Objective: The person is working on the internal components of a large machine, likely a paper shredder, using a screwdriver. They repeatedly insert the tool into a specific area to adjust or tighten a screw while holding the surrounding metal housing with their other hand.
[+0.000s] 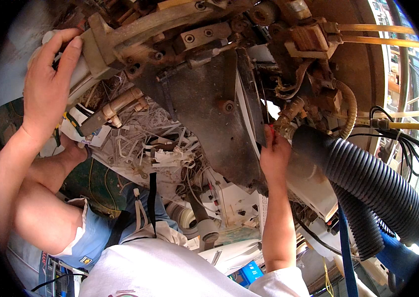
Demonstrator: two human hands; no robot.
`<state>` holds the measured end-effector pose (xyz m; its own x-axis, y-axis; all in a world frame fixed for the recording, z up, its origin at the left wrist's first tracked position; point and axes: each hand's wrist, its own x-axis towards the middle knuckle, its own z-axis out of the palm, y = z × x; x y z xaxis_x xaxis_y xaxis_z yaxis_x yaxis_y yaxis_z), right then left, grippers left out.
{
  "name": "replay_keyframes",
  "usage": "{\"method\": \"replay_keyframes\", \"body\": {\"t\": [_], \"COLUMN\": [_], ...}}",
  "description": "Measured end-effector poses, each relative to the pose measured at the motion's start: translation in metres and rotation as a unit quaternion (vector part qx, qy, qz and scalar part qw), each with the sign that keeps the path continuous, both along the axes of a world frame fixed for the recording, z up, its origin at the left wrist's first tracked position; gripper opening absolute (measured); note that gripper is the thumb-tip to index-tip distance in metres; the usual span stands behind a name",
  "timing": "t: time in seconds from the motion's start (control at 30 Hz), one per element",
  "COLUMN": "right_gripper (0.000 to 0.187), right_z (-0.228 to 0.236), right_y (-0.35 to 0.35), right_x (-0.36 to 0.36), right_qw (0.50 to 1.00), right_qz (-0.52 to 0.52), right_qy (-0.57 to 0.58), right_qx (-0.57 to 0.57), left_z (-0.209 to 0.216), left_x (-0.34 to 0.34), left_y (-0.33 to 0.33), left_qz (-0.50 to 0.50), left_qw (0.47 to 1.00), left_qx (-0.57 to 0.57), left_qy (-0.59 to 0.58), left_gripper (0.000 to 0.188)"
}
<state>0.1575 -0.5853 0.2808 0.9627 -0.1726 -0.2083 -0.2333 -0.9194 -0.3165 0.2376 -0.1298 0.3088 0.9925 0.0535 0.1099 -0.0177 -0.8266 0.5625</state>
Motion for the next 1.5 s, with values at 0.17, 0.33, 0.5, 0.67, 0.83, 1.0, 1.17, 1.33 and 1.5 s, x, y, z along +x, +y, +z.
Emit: {"method": "replay_keyframes", "body": {"t": [0.17,0.33,0.5,0.67,0.83,1.0,1.17,1.33,1.5], "right_gripper": [0.047,0.05,0.053,0.053,0.054,0.052,0.051,0.05,0.048], "right_z": [-0.006,-0.002,0.0,-0.009,-0.01,-0.008,-0.011,-0.011,-0.002], "right_y": [-0.006,-0.002,0.001,-0.009,-0.004,-0.006,-0.008,-0.004,0.003], "right_x": [-0.004,-0.001,-0.001,-0.003,-0.002,-0.002,-0.002,-0.005,-0.001], "right_qw": [0.998,1.0,1.0,0.998,0.999,0.999,0.998,0.998,1.0], "right_qz": [0.037,0.014,0.001,0.029,0.001,0.013,0.017,-0.02,-0.018], "right_qy": [-0.04,-0.021,-0.02,-0.046,-0.049,-0.037,-0.054,-0.048,-0.024], "right_qx": [-0.018,-0.015,-0.017,-0.022,-0.005,-0.02,0.012,0.042,-0.006], "left_z": [-0.003,-0.003,-0.004,-0.003,-0.005,-0.004,-0.004,-0.005,-0.003], "left_x": [0.001,0.002,0.002,0.001,0.001,0.001,0.001,0.001,0.002], "left_y": [-0.001,-0.001,0.0,-0.001,0.001,0.0,0.001,0.001,0.0], "left_qz": [-0.003,-0.009,-0.006,-0.001,-0.006,-0.005,-0.003,-0.005,-0.006], "left_qw": [0.999,0.999,0.999,0.999,0.999,0.999,0.999,0.999,0.999], "left_qx": [-0.006,-0.002,-0.015,-0.008,-0.003,-0.001,-0.006,0.006,-0.003], "left_qy": [-0.039,-0.049,-0.043,-0.044,-0.049,-0.046,-0.043,-0.049,-0.046], "left_gripper": [0.024,0.023,0.023,0.023,0.023,0.023,0.023,0.023,0.022]}}
